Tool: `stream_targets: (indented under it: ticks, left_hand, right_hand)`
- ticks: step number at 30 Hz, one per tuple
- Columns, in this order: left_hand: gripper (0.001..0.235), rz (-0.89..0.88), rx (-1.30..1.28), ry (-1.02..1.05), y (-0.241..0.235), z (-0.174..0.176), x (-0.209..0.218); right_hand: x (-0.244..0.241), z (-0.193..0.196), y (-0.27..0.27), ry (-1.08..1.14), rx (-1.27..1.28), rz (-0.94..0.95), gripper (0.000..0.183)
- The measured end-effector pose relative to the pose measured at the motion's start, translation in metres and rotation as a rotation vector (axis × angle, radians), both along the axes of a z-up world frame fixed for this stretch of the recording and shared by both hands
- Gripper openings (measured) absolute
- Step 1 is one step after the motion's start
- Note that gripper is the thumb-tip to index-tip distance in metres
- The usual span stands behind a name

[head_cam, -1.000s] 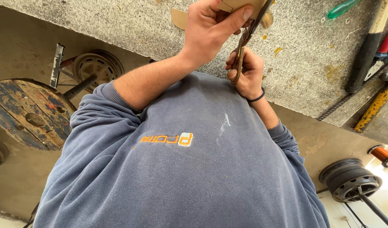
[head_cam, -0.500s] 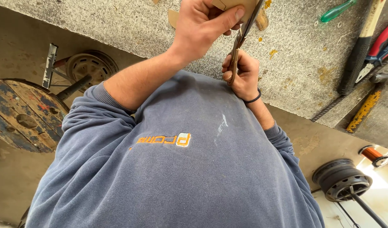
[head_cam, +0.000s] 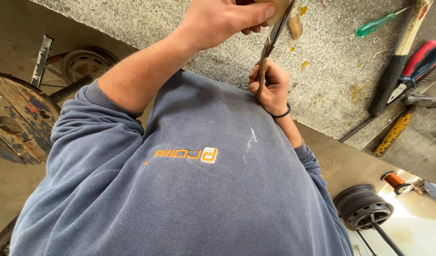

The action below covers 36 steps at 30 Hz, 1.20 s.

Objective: Cutting pieces of cardboard or insulation paper into specific shapes using scissors at a workbench.

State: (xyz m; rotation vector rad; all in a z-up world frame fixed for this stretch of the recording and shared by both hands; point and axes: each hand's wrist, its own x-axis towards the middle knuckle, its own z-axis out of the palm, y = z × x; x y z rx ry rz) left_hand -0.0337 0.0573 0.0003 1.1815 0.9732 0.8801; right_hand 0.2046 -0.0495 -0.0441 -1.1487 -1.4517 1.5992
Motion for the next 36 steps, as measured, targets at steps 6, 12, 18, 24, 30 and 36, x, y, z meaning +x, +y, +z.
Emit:
stream_targets:
  ticks: [6, 12, 18, 24, 30, 36]
  left_hand:
    - [0.027, -0.056, 0.052, 0.034, 0.005, 0.0, -0.009]
    - [0.03, -0.115, 0.033, 0.048, 0.013, 0.003, -0.012]
    - [0.032, -0.159, -0.034, 0.041, 0.019, -0.004, -0.017]
    - [0.034, -0.244, 0.023, 0.017, 0.025, -0.013, -0.027]
    - [0.039, -0.267, -0.04, 0.075, 0.032, -0.017, -0.027]
    - [0.04, -0.25, -0.035, 0.176, 0.033, -0.002, -0.03]
  right_hand:
    - [0.0, 0.001, 0.0, -0.028, 0.027, 0.013, 0.055]
    - [-0.002, 0.001, -0.001, -0.025, 0.02, 0.011, 0.055]
    - [0.001, -0.004, -0.001, -0.032, 0.054, 0.028, 0.052]
    - [0.004, -0.008, -0.002, -0.036, 0.047, 0.056, 0.049]
    - [0.004, -0.013, -0.007, -0.011, -0.036, 0.045, 0.046]
    - [0.003, -0.014, -0.006, -0.028, -0.008, 0.03, 0.04]
